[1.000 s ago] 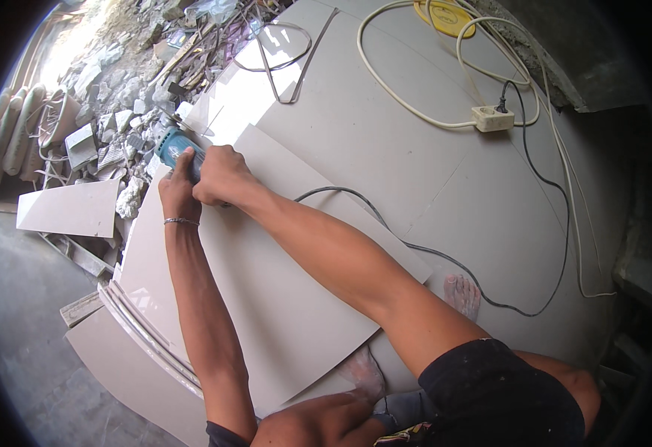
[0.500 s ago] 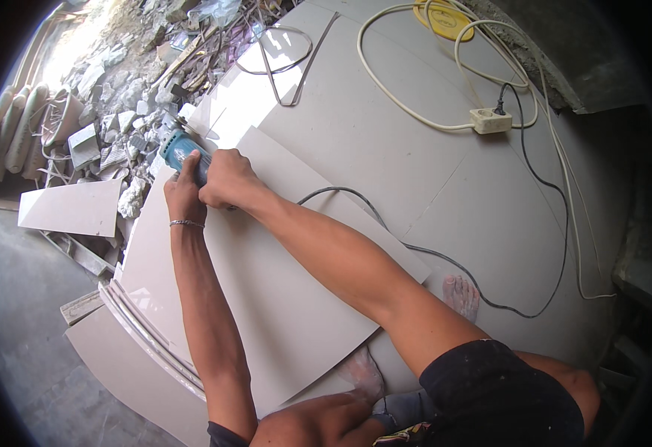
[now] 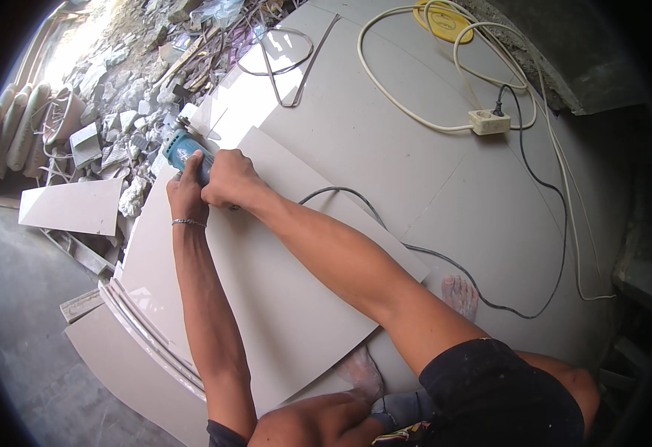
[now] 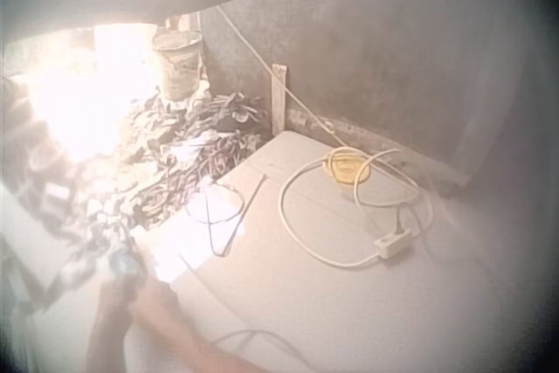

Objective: The person uses an angle grinder to cut large ceramic tiles on the floor. They position the tiles, cut along straight lines, and then move the cut pieces aside. The person also carries a cut tile to another area where another worker is present.

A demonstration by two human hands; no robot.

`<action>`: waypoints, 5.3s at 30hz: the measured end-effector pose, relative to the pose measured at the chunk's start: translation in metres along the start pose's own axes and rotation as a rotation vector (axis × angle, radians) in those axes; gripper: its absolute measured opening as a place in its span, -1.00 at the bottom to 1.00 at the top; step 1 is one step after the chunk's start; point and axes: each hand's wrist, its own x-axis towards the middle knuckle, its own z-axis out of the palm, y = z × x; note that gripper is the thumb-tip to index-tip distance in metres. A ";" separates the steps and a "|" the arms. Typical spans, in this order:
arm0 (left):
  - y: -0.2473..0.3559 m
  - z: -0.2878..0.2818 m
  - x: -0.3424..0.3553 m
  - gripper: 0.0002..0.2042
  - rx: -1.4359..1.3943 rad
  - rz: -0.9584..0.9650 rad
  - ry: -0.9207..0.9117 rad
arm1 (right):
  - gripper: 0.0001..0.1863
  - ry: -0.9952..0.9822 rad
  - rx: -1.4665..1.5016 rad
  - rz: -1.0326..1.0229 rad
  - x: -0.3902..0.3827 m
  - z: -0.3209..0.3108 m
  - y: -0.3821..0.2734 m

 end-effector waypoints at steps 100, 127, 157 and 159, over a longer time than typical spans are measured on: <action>0.002 0.005 -0.017 -0.64 0.001 -0.047 0.001 | -0.47 -0.068 0.004 0.027 -0.013 -0.007 0.002; 0.002 0.004 -0.016 -0.61 -0.009 -0.062 0.005 | -0.48 -0.072 -0.002 0.035 -0.014 -0.008 0.001; 0.044 0.000 -0.047 -0.63 -0.058 0.234 -0.015 | -0.44 0.072 0.088 -0.300 -0.039 -0.014 -0.016; 0.044 -0.002 -0.075 -0.59 -0.004 0.232 -0.001 | -0.42 0.023 0.124 -0.286 -0.061 -0.013 -0.008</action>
